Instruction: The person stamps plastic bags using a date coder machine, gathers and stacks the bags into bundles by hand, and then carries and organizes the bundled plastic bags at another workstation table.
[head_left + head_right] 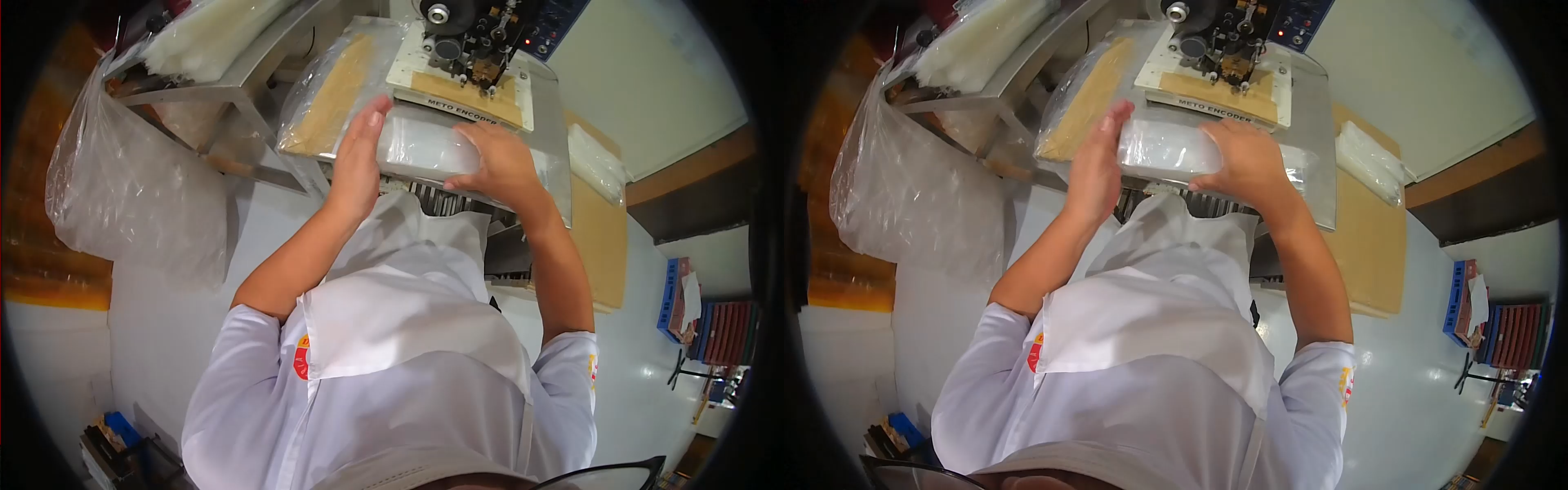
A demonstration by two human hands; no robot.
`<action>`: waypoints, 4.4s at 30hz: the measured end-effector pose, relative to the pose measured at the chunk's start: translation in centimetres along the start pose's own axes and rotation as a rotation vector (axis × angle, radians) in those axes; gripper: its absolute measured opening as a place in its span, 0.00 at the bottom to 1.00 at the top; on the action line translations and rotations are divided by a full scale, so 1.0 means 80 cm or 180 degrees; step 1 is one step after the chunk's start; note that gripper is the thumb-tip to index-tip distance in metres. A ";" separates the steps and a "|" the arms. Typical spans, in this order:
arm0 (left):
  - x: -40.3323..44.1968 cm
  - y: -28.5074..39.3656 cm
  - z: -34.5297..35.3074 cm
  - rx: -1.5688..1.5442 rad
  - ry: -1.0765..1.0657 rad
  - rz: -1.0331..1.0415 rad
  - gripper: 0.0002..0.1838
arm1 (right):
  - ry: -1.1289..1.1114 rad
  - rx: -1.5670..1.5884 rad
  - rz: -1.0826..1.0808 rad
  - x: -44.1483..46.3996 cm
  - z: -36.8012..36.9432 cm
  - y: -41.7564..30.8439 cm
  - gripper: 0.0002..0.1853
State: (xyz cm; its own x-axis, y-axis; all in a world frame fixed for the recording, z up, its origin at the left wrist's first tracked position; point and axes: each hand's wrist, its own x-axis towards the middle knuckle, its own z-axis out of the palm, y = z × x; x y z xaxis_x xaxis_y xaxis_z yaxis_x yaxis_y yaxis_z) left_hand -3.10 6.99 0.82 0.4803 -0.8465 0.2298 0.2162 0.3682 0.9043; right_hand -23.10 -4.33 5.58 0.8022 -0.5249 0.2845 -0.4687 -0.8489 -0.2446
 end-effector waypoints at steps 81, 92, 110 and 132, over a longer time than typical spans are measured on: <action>0.116 0.058 0.068 0.5046 -0.3044 -0.0757 0.57 | -0.1067 -0.1022 0.4354 -0.177 0.046 0.476 0.74; 0.057 0.167 0.045 0.5218 -0.2312 -0.1041 0.48 | -0.0403 -0.0531 0.4779 -0.180 -0.031 0.425 0.73; 0.157 0.474 -0.116 0.4203 0.0789 0.0268 0.45 | -0.0280 -0.1740 0.5255 -0.294 0.031 0.292 0.57; 0.595 0.186 -0.114 0.3526 0.0716 -0.0177 0.50 | 0.0211 -0.1188 0.6192 -0.344 -0.033 0.064 0.56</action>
State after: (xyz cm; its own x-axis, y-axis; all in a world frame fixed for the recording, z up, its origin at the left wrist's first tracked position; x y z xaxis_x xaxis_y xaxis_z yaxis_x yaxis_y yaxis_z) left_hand 30.74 -24.35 21.91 0.6596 -0.7215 0.2104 -0.5765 -0.3061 0.7576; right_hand -48.56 5.55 -1.05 -0.8053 -0.5909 -0.0492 -0.5893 0.8067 -0.0437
